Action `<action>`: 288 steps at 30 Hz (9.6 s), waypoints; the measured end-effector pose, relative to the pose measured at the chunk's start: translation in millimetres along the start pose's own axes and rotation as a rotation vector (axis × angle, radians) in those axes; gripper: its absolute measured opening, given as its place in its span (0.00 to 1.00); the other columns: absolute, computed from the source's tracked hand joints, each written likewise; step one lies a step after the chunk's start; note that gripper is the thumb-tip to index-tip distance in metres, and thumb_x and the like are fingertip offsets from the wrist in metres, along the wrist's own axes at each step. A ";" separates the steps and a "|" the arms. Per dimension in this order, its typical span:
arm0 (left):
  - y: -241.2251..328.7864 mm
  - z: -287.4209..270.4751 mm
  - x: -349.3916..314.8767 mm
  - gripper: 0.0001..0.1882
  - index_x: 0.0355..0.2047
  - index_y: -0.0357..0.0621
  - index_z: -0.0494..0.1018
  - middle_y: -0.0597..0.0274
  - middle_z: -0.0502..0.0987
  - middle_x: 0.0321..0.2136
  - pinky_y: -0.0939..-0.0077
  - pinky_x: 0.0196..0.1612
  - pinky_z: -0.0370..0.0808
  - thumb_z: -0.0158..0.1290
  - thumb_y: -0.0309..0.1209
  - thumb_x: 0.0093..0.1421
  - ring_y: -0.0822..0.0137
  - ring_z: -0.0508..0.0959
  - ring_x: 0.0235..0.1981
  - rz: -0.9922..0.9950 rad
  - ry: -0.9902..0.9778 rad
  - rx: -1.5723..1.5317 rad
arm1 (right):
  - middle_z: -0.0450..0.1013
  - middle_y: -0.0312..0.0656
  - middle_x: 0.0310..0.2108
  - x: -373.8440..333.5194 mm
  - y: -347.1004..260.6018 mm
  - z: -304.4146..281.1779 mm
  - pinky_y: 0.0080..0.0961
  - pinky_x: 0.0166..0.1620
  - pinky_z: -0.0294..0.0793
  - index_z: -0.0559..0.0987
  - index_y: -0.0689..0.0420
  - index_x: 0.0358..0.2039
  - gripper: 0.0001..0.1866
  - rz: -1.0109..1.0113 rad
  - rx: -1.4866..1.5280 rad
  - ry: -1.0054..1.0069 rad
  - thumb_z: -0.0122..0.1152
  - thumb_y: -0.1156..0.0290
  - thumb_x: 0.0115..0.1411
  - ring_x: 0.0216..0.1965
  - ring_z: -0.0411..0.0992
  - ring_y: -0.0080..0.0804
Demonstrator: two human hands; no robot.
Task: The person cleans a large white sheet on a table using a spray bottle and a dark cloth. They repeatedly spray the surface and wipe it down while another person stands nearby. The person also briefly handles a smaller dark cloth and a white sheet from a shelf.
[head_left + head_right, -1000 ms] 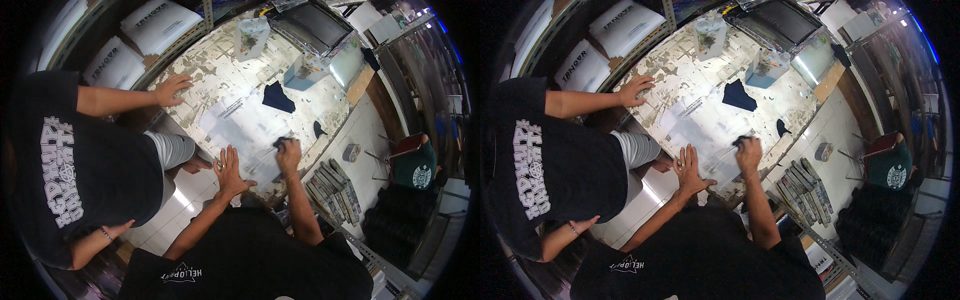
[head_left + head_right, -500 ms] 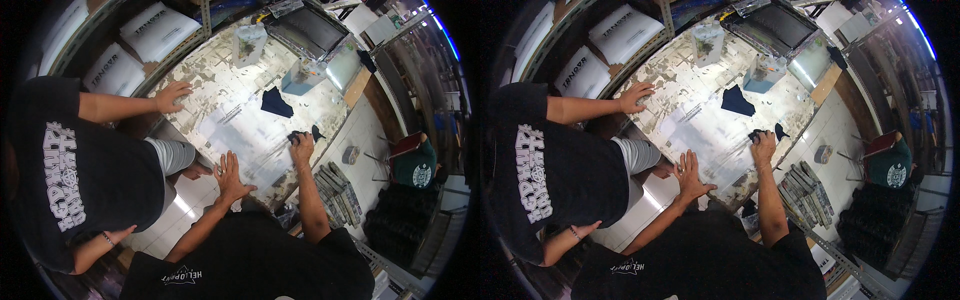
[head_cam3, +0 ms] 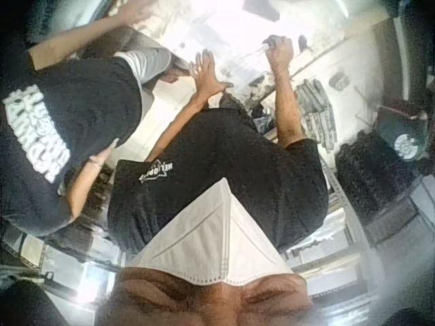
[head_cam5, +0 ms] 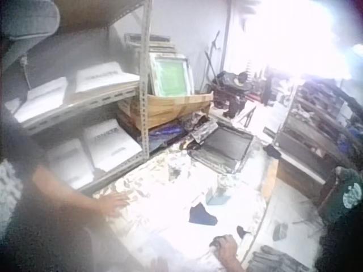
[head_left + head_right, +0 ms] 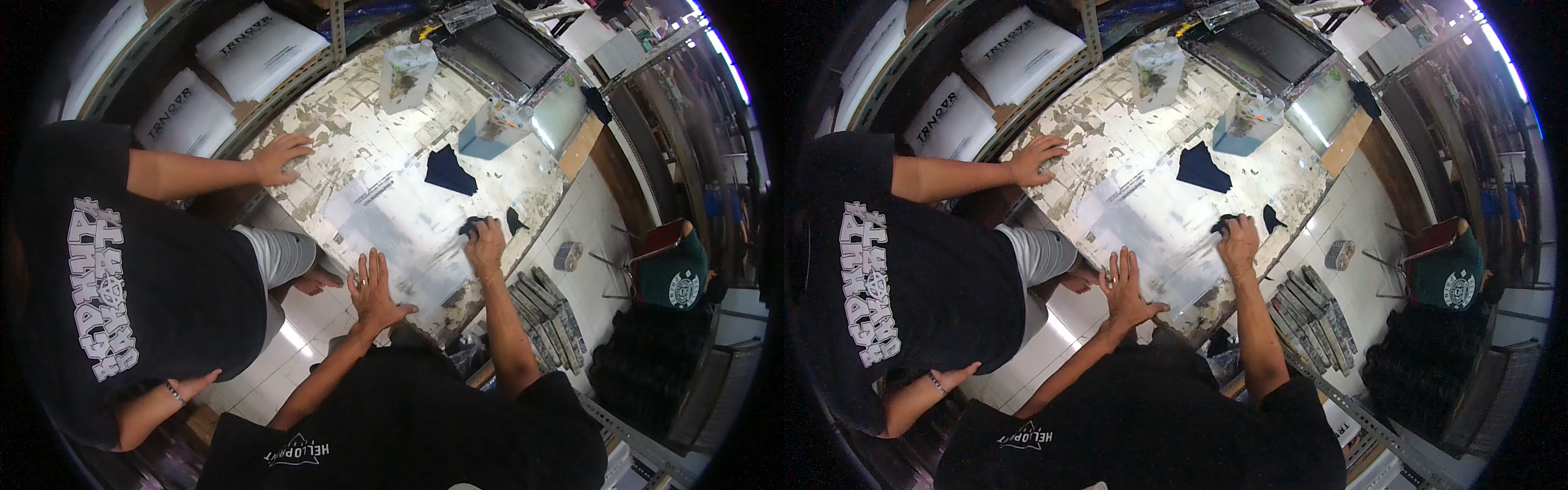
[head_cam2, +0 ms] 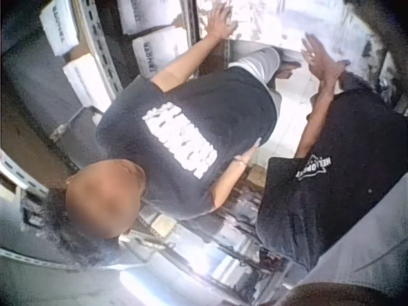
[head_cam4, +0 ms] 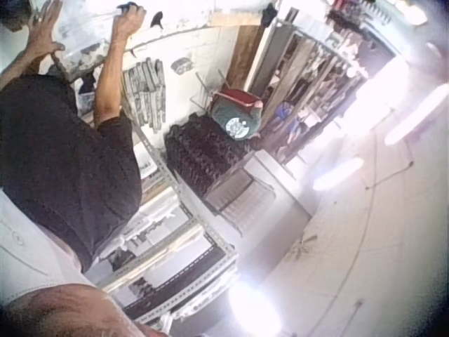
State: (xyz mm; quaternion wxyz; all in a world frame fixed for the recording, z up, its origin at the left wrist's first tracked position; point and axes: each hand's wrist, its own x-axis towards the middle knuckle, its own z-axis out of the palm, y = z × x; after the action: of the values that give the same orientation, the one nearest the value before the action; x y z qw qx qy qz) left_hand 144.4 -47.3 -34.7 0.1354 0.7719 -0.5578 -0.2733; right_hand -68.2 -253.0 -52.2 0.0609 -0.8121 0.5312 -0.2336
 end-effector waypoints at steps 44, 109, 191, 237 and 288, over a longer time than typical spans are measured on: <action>-6.3 6.0 1.5 0.72 0.74 0.36 0.44 0.47 0.44 0.75 0.41 0.71 0.40 0.71 0.57 0.38 0.46 0.43 0.76 0.006 0.037 0.141 | 0.72 0.43 0.35 -109.1 -101.0 -18.5 0.39 0.41 0.73 0.82 0.58 0.30 0.12 -0.286 0.310 -0.389 0.68 0.74 0.42 0.39 0.70 0.47; -45.9 2.7 5.5 0.68 0.75 0.42 0.34 0.41 0.37 0.75 0.44 0.71 0.47 0.67 0.55 0.51 0.47 0.43 0.76 0.076 0.114 -0.357 | 0.73 0.46 0.47 31.8 74.0 -38.6 0.45 0.50 0.74 0.84 0.47 0.47 0.22 0.473 -0.060 -0.044 0.73 0.64 0.49 0.51 0.70 0.51; 175.4 -43.2 355.3 0.39 0.56 0.43 0.66 0.51 0.79 0.47 0.62 0.53 0.75 0.74 0.30 0.46 0.56 0.78 0.51 0.623 -0.007 -0.840 | 0.76 0.37 0.27 175.2 20.2 -92.8 0.21 0.31 0.68 0.83 0.70 0.37 0.07 0.526 0.895 0.578 0.66 0.80 0.59 0.28 0.71 0.21; -9.0 -5.6 -12.5 0.72 0.74 0.41 0.45 0.47 0.41 0.76 0.23 0.66 0.42 0.74 0.53 0.34 0.45 0.38 0.76 -0.081 0.075 -0.120 | 0.75 0.48 0.35 -51.1 -57.8 0.2 0.43 0.37 0.75 0.83 0.53 0.34 0.08 -0.046 0.106 -0.045 0.63 0.78 0.52 0.38 0.71 0.52; -13.5 3.9 -9.6 0.74 0.75 0.42 0.43 0.47 0.40 0.76 0.19 0.64 0.43 0.73 0.58 0.34 0.42 0.36 0.76 -0.085 0.049 -0.075 | 0.75 0.49 0.33 -20.5 -4.1 -5.9 0.44 0.37 0.75 0.83 0.56 0.33 0.07 -0.043 0.004 0.011 0.67 0.74 0.51 0.38 0.71 0.51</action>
State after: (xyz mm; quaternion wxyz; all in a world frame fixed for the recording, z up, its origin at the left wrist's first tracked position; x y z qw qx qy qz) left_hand 150.7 -33.3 -42.2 0.1662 0.7957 -0.5103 -0.2808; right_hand -74.1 -232.1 -52.0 0.0547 -0.8219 0.5135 -0.2403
